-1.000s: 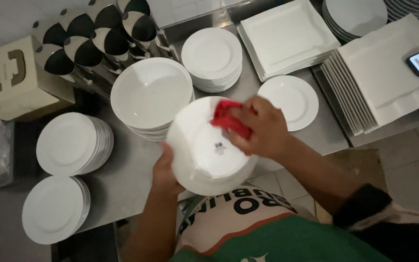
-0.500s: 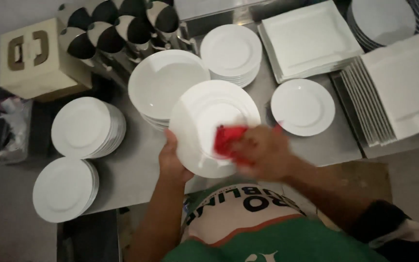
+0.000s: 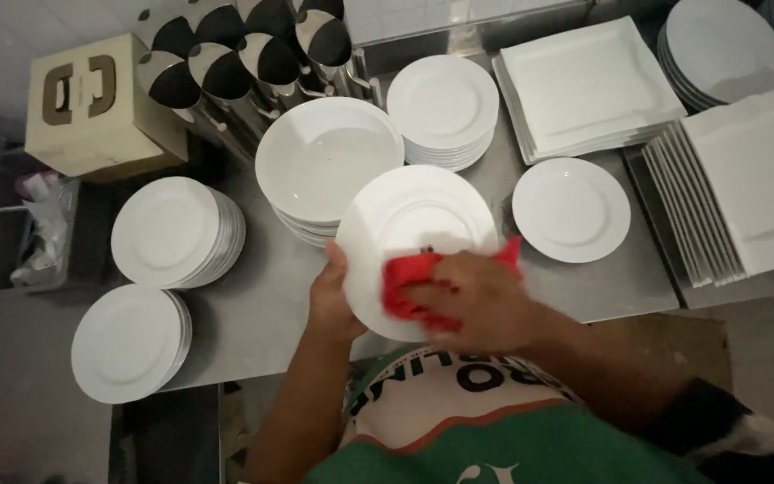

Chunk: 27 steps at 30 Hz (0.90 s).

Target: Wiping clean ceramic plates with a cloth and stacking them on a kitchen counter.

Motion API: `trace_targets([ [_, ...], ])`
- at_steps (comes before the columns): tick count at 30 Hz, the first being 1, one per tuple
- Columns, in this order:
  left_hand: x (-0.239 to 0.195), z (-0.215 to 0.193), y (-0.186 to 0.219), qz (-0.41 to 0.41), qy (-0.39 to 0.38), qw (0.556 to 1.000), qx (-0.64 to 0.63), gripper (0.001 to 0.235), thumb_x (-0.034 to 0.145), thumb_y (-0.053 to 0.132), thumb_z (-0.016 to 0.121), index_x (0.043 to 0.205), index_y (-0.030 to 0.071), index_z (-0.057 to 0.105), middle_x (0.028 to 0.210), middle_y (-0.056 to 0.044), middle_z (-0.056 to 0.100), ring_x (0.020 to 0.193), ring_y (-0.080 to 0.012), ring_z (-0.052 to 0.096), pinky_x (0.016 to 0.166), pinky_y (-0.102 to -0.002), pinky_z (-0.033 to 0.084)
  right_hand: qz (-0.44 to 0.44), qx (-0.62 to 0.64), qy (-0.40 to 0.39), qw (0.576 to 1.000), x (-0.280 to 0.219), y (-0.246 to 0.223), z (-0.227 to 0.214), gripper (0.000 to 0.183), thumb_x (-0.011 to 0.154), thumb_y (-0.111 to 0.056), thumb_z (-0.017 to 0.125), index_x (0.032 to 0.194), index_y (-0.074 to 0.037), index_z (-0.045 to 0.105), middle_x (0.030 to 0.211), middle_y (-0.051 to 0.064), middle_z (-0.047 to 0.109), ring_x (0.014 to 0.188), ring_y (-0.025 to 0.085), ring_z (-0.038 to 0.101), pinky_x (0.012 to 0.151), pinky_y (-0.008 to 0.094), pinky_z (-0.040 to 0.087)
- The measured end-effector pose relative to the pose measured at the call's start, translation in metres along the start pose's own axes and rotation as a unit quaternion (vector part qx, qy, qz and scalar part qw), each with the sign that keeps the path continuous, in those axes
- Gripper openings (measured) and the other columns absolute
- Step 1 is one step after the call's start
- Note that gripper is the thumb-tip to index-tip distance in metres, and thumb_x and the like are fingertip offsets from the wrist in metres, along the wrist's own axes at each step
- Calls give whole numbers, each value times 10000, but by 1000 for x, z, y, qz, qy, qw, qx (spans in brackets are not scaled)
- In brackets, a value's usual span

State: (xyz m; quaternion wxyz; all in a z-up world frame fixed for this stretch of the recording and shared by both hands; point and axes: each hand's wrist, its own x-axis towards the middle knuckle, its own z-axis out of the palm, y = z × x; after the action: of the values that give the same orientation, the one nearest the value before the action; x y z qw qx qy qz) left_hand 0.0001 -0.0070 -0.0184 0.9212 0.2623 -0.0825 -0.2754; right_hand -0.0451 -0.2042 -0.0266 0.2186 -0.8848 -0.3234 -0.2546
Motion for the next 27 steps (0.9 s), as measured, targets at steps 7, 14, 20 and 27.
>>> trace_targets([
  [7, -10, 3, -3, -36, -9, 999, 13, 697, 1029, 597, 378, 1468, 69, 501, 1291, -135, 670, 1167, -240, 645, 1165, -519, 371, 178, -69, 61, 980, -19, 68, -20, 437, 797, -450, 795, 1157, -204, 775, 1033, 47, 584, 813, 241, 673, 705, 308, 563],
  [14, 2, -61, -46, -59, 11, 998, -3, 674, 994, 608, 446, 1396, 84, 580, 1261, -177, 678, 1130, -293, 671, 1151, -556, 374, 121, 12, 37, 992, 7, 0, 5, 573, 669, -466, 854, 1179, -232, 742, 1001, 95, 609, 825, 307, 709, 685, 421, 597],
  [20, -18, 16, 5, -17, 77, 997, 9, 708, 1033, 594, 334, 1407, 34, 551, 1179, -133, 703, 1060, -229, 684, 1167, -477, 364, -4, 22, -8, 1000, -44, 25, -2, 500, 810, -568, 727, 1177, -229, 706, 1025, 104, 623, 909, 329, 682, 752, 433, 574],
  [27, -16, 2, -16, -48, -13, 998, 24, 714, 1020, 581, 396, 1485, 45, 473, 1351, -159, 635, 1208, -238, 621, 1172, -526, 360, 182, -100, 79, 975, -23, 69, -14, 466, 784, -524, 814, 1170, -269, 762, 1074, 33, 564, 884, 230, 662, 711, 327, 543],
])
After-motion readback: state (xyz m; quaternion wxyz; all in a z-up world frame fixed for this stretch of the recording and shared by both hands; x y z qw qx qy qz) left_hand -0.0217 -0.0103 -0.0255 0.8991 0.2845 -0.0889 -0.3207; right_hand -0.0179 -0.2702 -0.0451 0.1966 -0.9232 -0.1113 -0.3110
